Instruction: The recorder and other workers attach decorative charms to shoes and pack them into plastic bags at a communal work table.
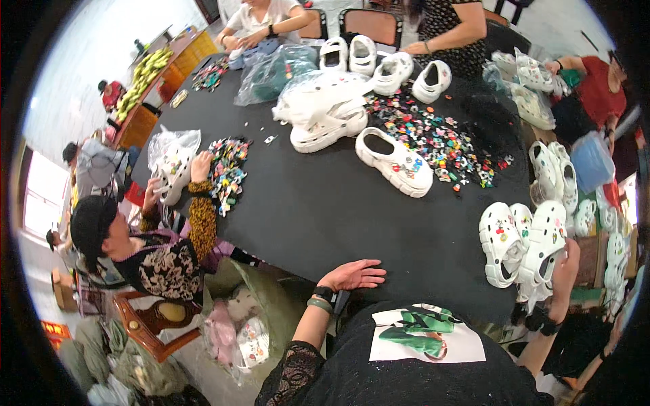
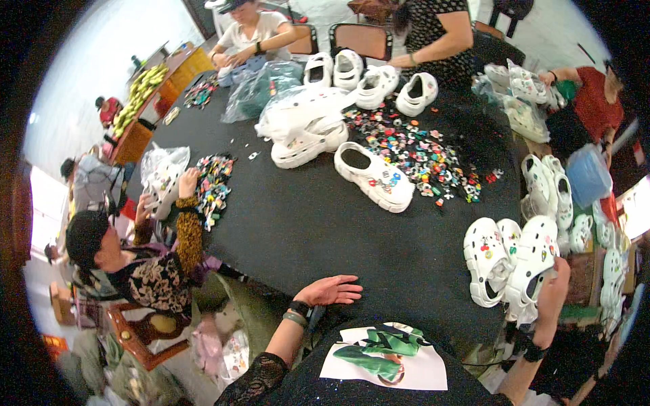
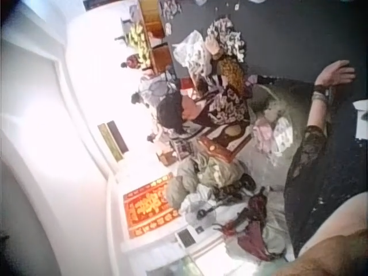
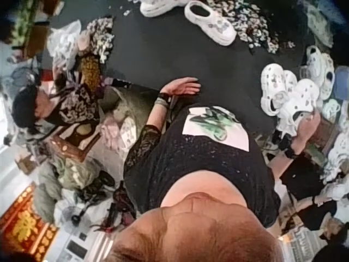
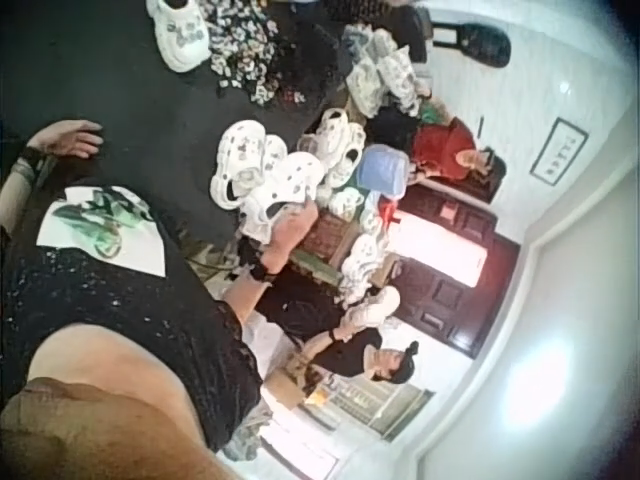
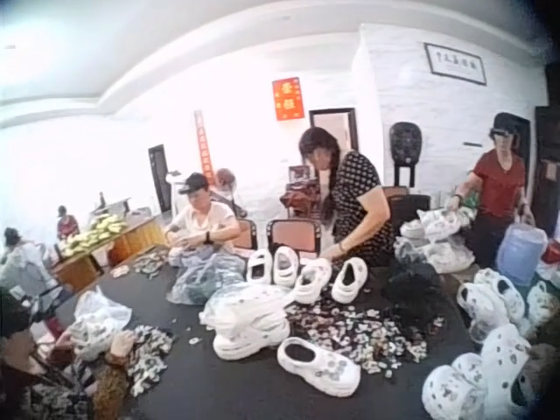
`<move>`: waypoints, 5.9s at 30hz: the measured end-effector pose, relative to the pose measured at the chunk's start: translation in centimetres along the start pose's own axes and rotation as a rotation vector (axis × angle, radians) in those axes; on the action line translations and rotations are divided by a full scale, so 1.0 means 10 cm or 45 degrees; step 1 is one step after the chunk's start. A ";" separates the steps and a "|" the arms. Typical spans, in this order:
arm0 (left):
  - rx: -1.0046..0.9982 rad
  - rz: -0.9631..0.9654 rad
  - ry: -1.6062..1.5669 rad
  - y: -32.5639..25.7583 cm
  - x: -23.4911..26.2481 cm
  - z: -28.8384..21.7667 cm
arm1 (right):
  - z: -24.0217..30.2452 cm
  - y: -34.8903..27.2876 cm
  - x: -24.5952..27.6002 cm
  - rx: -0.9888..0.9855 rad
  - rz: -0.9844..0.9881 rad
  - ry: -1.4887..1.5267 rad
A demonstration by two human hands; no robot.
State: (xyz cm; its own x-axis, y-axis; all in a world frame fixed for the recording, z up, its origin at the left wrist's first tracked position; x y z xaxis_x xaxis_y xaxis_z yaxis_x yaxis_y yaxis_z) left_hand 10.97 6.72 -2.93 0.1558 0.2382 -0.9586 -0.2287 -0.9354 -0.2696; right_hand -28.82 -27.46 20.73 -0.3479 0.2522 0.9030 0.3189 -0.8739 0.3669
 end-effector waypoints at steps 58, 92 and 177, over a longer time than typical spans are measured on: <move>-1.288 -1.002 1.750 -0.24 -0.25 -1.47 | 5.17 0.99 -3.57 0.989 0.254 0.245; -1.089 -0.543 2.070 -0.57 -0.02 -0.28 | 2.93 -0.99 -2.06 0.961 0.381 -0.450; -1.337 -0.858 2.247 0.34 -1.00 0.38 | 2.54 -1.21 -1.55 1.433 0.315 -0.116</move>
State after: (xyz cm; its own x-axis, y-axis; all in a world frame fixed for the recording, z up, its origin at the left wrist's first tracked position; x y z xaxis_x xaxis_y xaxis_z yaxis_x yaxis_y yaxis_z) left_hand 4.99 2.09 5.40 0.5961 0.6594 0.4581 0.6025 -0.7445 0.2875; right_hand -4.93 -10.22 7.95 -0.1161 0.1949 0.9739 0.9905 -0.0500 0.1281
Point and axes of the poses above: each hand's wrist, its own y-axis towards the middle knuckle, its own x-axis out of the back of the hand, z = x × y, the point moved 1 cm from there along y, towards the middle knuckle, and after that the axes turned 15 degrees about -y, right-handed, at the moved point
